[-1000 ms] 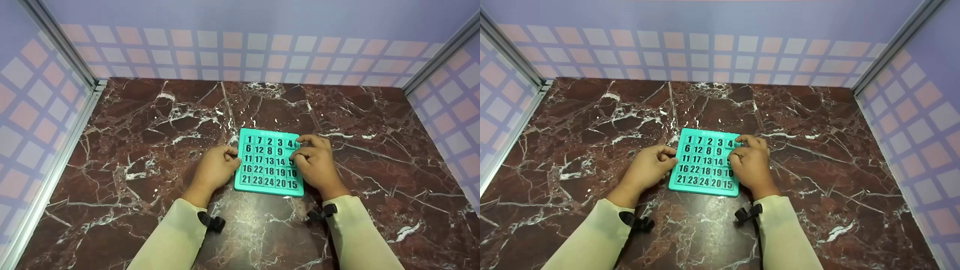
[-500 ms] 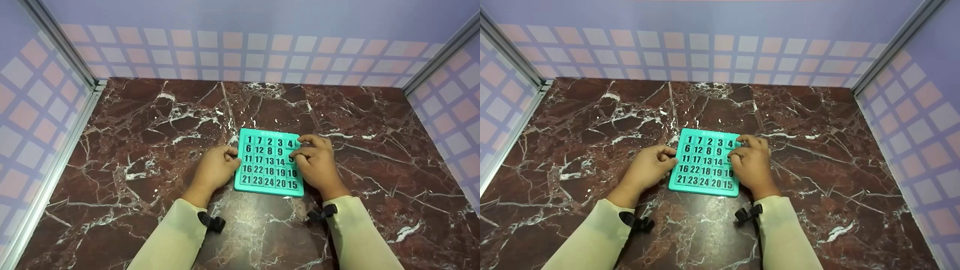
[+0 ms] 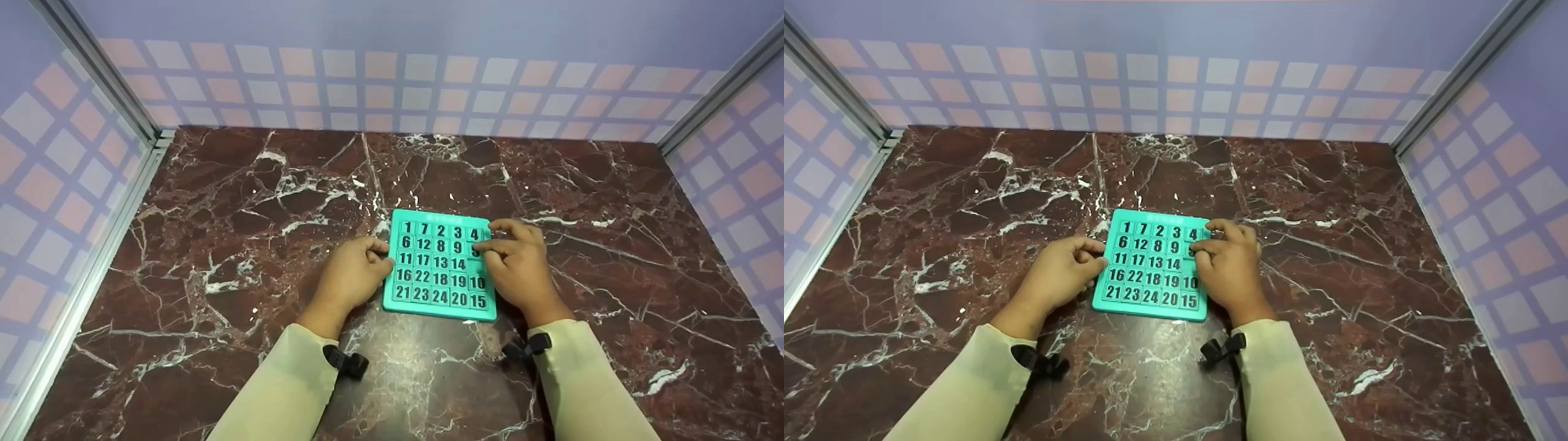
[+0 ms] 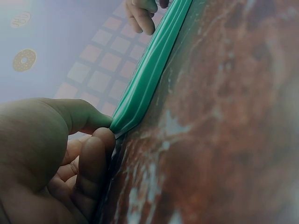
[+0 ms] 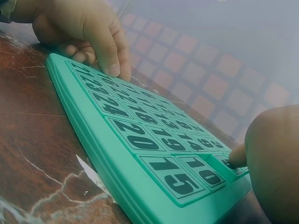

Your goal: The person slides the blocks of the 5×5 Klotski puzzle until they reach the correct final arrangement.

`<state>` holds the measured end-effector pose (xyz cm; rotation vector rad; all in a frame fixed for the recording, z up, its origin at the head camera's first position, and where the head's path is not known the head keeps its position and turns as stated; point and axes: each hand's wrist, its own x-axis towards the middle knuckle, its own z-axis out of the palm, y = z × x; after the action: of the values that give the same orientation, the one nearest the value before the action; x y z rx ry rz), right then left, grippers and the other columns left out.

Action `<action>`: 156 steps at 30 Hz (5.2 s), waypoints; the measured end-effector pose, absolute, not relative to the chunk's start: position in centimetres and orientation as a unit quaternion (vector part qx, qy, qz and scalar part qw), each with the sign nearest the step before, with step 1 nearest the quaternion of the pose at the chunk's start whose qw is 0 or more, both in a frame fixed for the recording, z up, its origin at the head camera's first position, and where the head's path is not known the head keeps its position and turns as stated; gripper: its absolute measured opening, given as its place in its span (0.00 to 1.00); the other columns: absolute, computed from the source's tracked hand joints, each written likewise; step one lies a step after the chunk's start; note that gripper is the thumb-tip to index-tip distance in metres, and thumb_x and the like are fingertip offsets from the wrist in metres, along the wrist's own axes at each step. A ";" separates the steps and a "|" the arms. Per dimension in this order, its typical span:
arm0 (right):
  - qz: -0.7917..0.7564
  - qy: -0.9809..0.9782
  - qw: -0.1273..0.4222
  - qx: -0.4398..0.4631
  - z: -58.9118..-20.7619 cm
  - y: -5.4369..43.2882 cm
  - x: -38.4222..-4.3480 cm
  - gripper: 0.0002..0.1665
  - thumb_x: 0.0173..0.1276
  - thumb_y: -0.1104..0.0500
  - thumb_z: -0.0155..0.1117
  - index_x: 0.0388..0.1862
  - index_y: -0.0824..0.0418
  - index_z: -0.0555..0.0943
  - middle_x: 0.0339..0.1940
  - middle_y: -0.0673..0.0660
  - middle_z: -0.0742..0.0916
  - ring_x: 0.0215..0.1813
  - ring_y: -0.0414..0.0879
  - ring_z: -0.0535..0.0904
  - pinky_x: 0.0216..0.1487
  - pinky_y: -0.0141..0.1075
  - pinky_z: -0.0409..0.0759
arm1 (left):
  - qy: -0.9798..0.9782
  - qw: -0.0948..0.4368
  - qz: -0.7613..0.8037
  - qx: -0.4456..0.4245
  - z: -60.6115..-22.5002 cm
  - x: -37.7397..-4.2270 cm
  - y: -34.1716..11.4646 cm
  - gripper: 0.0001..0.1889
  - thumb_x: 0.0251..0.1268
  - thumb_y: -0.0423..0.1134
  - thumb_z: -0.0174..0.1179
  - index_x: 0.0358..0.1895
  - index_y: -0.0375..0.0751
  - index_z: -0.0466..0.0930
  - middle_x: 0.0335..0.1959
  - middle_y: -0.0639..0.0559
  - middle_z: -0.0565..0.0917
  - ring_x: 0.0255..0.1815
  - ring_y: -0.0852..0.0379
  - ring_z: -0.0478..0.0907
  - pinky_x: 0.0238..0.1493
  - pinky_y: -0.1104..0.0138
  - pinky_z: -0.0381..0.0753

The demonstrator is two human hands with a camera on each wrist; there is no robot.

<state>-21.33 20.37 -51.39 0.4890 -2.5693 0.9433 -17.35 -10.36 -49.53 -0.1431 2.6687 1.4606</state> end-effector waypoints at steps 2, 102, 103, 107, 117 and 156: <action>0.328 -0.913 0.175 0.169 -51.3 20.4 -21.3 0.17 0.71 0.67 0.63 0.43 0.57 0.99 0.62 0.63 0.90 0.64 0.68 0.77 0.71 0.61 0.67 | 0.875 0.048 0.479 -0.046 -49.5 -17.3 -10.4 0.14 0.76 0.42 0.70 0.60 0.45 0.90 0.35 0.55 0.89 0.31 0.58 0.83 0.41 0.61 0.83; 0.232 -0.934 -0.018 0.271 -46.8 22.1 -20.0 0.19 0.73 0.66 0.63 0.50 0.54 0.98 0.49 0.55 0.95 0.50 0.51 0.87 0.57 0.53 0.87 | 0.884 0.048 0.464 -0.039 -49.4 -17.4 -10.5 0.15 0.76 0.42 0.70 0.60 0.44 0.91 0.34 0.56 0.90 0.32 0.59 0.83 0.43 0.61 0.83; 0.232 -0.934 -0.019 0.271 -46.8 22.1 -20.0 0.19 0.73 0.66 0.63 0.50 0.54 0.98 0.49 0.55 0.95 0.51 0.51 0.87 0.58 0.53 0.87 | 0.884 0.048 0.464 -0.039 -49.4 -17.4 -10.4 0.15 0.76 0.42 0.70 0.60 0.44 0.90 0.34 0.55 0.90 0.32 0.59 0.83 0.42 0.61 0.83; 0.233 -0.936 -0.028 0.264 -46.8 22.1 -20.0 0.19 0.73 0.65 0.63 0.51 0.55 0.98 0.50 0.56 0.94 0.52 0.52 0.88 0.60 0.55 0.87 | 0.882 0.050 0.466 -0.041 -49.4 -17.4 -10.4 0.15 0.76 0.42 0.71 0.60 0.44 0.90 0.33 0.55 0.90 0.31 0.59 0.83 0.41 0.62 0.83; 0.240 -0.937 -0.042 0.251 -46.8 22.1 -20.1 0.18 0.72 0.66 0.65 0.51 0.56 0.97 0.55 0.58 0.95 0.60 0.56 0.90 0.68 0.58 0.86 | 0.882 0.044 0.467 -0.038 -49.6 -17.4 -10.4 0.15 0.76 0.42 0.71 0.60 0.44 0.91 0.33 0.55 0.90 0.31 0.59 0.83 0.42 0.62 0.83; 0.246 -0.899 -0.134 0.337 -45.4 21.9 -19.1 0.17 0.68 0.67 0.66 0.31 0.50 0.97 0.36 0.42 0.93 0.48 0.42 0.88 0.56 0.45 0.86 | 0.883 0.050 0.466 -0.040 -49.6 -17.4 -10.4 0.15 0.76 0.43 0.71 0.60 0.45 0.90 0.34 0.56 0.89 0.32 0.58 0.82 0.43 0.61 0.82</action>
<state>-19.07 21.92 -45.39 1.1590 -3.0935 0.8478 -17.41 -10.43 -49.58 -0.1232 2.6874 1.4184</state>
